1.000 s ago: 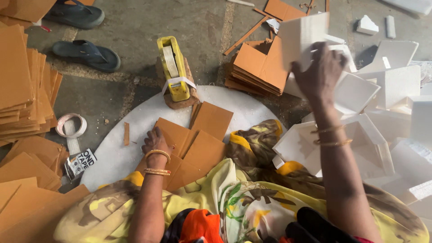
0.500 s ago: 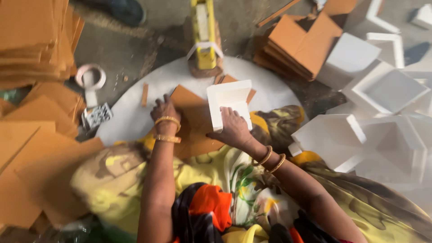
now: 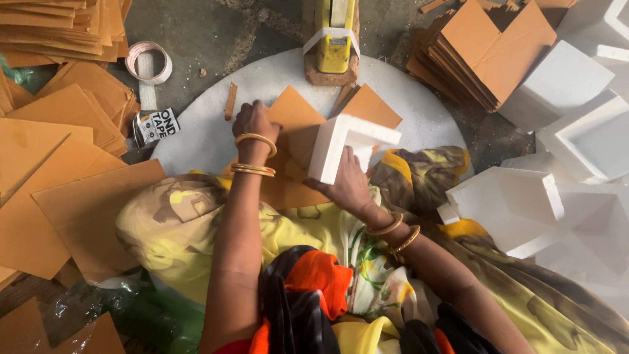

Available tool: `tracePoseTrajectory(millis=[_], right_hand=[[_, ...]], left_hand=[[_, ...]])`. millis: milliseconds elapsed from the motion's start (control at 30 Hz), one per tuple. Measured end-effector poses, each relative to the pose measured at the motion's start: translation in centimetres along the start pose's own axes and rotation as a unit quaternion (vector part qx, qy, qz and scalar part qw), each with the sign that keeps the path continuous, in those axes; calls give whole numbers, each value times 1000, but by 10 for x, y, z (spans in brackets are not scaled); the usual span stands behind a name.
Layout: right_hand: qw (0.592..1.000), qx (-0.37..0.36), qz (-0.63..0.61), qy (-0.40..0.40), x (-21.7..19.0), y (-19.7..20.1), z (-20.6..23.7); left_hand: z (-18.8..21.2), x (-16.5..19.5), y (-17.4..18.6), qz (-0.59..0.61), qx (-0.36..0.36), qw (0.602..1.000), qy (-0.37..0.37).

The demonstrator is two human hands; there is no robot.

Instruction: The person sits on the floor and assembles small boxes by placing white foam inserts into brown cardboard pieces, then securing them with tape from a dispenser. The person repeatedly picks up materials, aligns them, and tapes the edges to form finished boxes.

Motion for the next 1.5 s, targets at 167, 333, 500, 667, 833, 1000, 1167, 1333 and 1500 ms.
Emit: tracePoseTrajectory(millis=[167, 333, 500, 667, 833, 1000, 1167, 1333, 1500], right_hand=[[999, 9, -13, 36, -15, 2, 10], [991, 57, -111, 48, -7, 16, 6], [983, 85, -162, 24, 11, -9, -15], [951, 161, -251, 85, 4, -36, -47], [924, -24, -373, 75, -6, -28, -38], [942, -237, -217, 101, 42, 31, -15], [978, 36, -200, -40, 147, 68, -100], [989, 122, 36, -69, 170, 39, -143], [973, 67, -172, -142, 161, 41, -105]], left_hand=[[-10, 7, 16, 176, 62, 982, -14], [-10, 11, 32, 262, 47, 964, 9], [16, 55, 27, 273, -50, 956, -94], [47, 97, 4, 131, -67, 971, -187], [29, 83, 1, 101, -82, 986, -104], [27, 83, -7, 68, -126, 986, -85], [30, 92, -12, 45, -147, 986, -65], [32, 96, -6, 56, -129, 986, -85], [35, 89, -2, 53, -143, 987, -51]])
Point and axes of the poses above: each hand's wrist, its own z-axis away from the middle knuckle, its own y-axis out of the back of the hand, x = y × z, the point moved 7 cm from there along -z, towards the middle knuckle, and after that the axes turned 11 degrees about z, right-handed, at the moved point
